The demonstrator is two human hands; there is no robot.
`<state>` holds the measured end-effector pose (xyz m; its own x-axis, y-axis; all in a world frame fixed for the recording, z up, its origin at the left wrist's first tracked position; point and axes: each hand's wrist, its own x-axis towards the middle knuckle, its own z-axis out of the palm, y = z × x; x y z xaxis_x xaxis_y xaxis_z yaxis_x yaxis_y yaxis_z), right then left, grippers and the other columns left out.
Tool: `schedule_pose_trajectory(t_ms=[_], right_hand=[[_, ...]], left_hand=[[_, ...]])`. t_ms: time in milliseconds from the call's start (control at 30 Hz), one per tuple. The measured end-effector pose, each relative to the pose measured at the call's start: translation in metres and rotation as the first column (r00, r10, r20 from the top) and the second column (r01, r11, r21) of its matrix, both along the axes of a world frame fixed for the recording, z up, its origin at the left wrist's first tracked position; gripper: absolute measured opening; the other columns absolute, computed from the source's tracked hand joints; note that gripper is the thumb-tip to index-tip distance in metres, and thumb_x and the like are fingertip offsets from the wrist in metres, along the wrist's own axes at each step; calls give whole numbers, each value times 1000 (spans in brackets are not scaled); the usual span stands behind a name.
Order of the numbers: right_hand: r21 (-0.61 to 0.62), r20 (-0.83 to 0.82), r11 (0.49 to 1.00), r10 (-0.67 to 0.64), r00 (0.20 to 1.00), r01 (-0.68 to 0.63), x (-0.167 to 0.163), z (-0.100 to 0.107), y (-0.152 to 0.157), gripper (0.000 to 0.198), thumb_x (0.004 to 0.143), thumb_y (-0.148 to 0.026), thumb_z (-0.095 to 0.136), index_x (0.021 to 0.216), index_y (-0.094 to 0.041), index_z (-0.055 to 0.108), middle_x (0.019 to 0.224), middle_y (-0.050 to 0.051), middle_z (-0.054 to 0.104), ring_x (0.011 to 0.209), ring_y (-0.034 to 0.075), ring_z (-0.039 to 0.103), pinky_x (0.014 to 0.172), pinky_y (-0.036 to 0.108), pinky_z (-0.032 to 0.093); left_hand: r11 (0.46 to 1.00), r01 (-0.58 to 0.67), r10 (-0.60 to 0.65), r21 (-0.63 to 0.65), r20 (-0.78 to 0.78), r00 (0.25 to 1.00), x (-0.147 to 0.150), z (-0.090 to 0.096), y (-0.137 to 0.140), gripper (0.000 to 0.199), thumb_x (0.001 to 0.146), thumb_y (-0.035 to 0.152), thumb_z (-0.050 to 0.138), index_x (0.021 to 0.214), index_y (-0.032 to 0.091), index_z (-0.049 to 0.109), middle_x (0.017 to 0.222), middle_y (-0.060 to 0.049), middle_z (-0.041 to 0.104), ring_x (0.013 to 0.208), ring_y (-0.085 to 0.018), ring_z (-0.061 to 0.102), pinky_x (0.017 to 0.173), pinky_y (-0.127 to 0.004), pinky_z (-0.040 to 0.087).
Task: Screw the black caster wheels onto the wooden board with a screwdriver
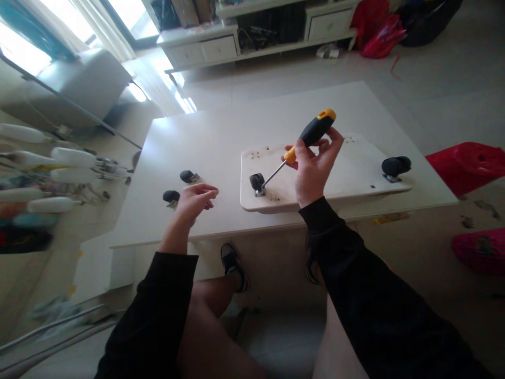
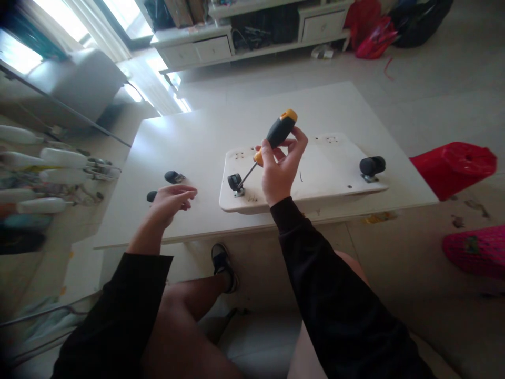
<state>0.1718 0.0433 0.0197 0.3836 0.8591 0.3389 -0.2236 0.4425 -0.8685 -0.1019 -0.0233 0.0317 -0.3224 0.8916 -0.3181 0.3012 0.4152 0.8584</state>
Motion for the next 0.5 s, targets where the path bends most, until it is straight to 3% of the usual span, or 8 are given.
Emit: schedule_pose_trajectory(t_ms=[100,200,367,500], right_hand=[[-32,-16,999,3,1000,-3,4,-2,2,63,92,-41,70,143,-40,33,114,-1,55,88,15,77,69,33,68],[-23,-16,1000,12,1000,-13,5,-4,3,62,92,-39,70,142,-40,33,117,-1,55,89,15,77,68,31,67],[-8,33,999,-43,999,44,5,-5,5,53,92,-40,67,136,-37,38,117,-1,52,85,13,75,65,28,65],[-64,78,996,-63,995,68,6,-2,4,51,91,-38,65,134,-36,38,117,0,52,85,12,74,64,28,64]], left_hand=[[987,-157,152,-27,-140,978,-39,-18,-5,4,78,15,79,81,15,76,64,-1,68,49,-10,60,49,-20,47],[978,-191,170,-78,-220,961,-62,-37,-15,6,77,17,77,83,14,75,65,-1,68,52,-10,61,50,-20,46],[985,-150,120,-87,-284,951,-77,-61,-20,22,74,25,77,92,12,77,66,-2,67,52,-12,62,48,-20,44],[976,-209,182,-63,-290,939,-75,-74,-12,43,73,27,73,113,12,74,74,-2,69,48,-10,58,46,-21,44]])
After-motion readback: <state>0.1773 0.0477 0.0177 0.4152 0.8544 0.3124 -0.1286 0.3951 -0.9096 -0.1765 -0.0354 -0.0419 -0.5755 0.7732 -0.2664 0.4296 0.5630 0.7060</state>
